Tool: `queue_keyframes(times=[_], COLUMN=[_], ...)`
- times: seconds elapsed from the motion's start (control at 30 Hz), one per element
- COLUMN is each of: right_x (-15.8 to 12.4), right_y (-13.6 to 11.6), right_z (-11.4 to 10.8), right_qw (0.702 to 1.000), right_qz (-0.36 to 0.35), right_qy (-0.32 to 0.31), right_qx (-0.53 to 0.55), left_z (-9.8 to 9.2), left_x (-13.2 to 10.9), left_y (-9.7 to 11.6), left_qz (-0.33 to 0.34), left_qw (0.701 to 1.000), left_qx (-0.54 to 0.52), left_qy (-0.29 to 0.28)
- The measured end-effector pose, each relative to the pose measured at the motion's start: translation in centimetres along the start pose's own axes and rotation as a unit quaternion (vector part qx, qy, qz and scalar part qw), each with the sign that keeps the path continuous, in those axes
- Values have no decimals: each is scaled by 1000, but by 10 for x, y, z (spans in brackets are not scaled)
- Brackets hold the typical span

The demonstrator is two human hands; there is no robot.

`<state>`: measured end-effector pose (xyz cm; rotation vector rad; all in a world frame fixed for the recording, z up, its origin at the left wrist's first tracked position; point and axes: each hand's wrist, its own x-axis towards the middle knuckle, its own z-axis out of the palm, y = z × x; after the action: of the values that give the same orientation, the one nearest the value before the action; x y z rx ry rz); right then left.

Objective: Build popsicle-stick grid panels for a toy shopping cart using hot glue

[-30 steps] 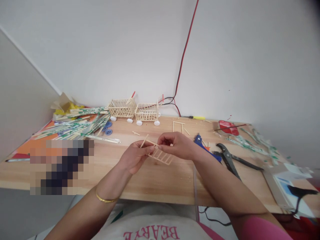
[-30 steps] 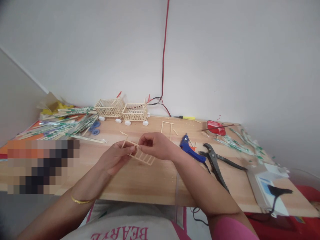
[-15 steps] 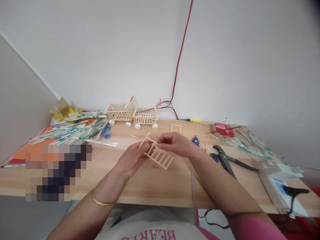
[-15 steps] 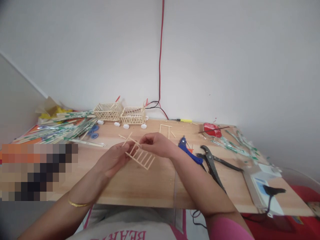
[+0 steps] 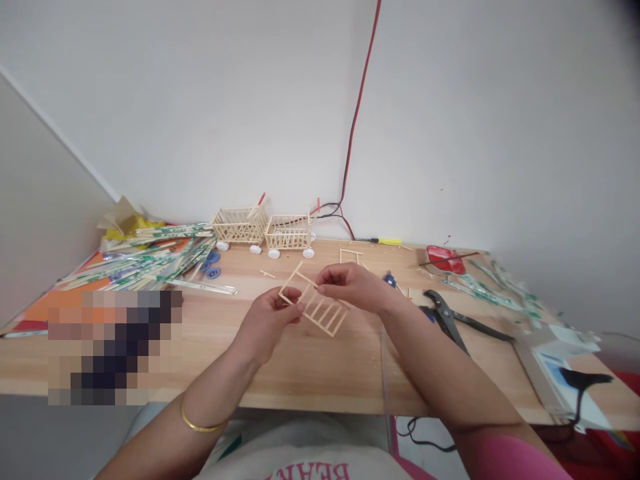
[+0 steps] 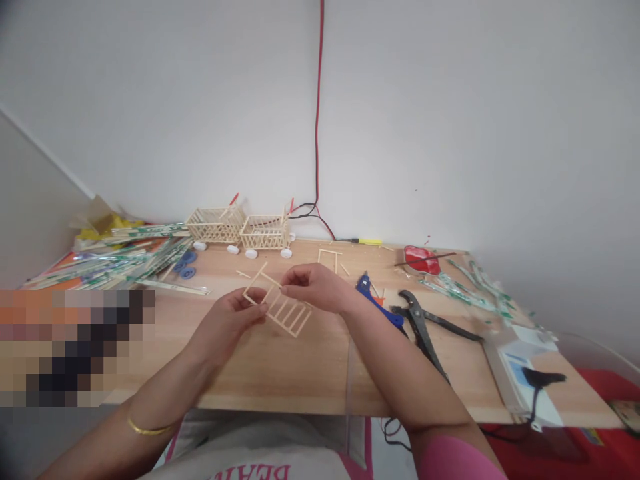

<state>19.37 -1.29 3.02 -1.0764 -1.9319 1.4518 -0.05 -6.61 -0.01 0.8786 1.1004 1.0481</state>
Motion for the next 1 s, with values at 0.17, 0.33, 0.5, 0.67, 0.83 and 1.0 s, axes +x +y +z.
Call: queue_keyframes(times=[0.17, 0.33, 0.5, 0.67, 0.83, 1.0], right_x=[1, 1, 1, 2, 2, 1], right_y=[-1, -2, -2, 0, 2, 4], right_z=[1, 1, -2, -7, -15, -18], right_qw=[1000, 1000, 1000, 999, 998, 998], right_qz=[-5, -5, 18, 38, 56, 46], right_qy=[-1, 3, 7, 18, 36, 36], right_qx=[1, -13, -14, -7, -3, -20], left_z=[-1, -1, -7, -13, -17, -14], left_x=[1, 2, 0, -6, -5, 0], left_y=[-1, -4, -5, -4, -4, 0], left_qz=[-4, 0, -17, -48, -49, 24], left_qw=[1000, 999, 993, 981, 983, 994], left_qx=[-16, -44, -90, -157, -157, -109], left_qy=[-16, -23, -80, -101, -79, -14])
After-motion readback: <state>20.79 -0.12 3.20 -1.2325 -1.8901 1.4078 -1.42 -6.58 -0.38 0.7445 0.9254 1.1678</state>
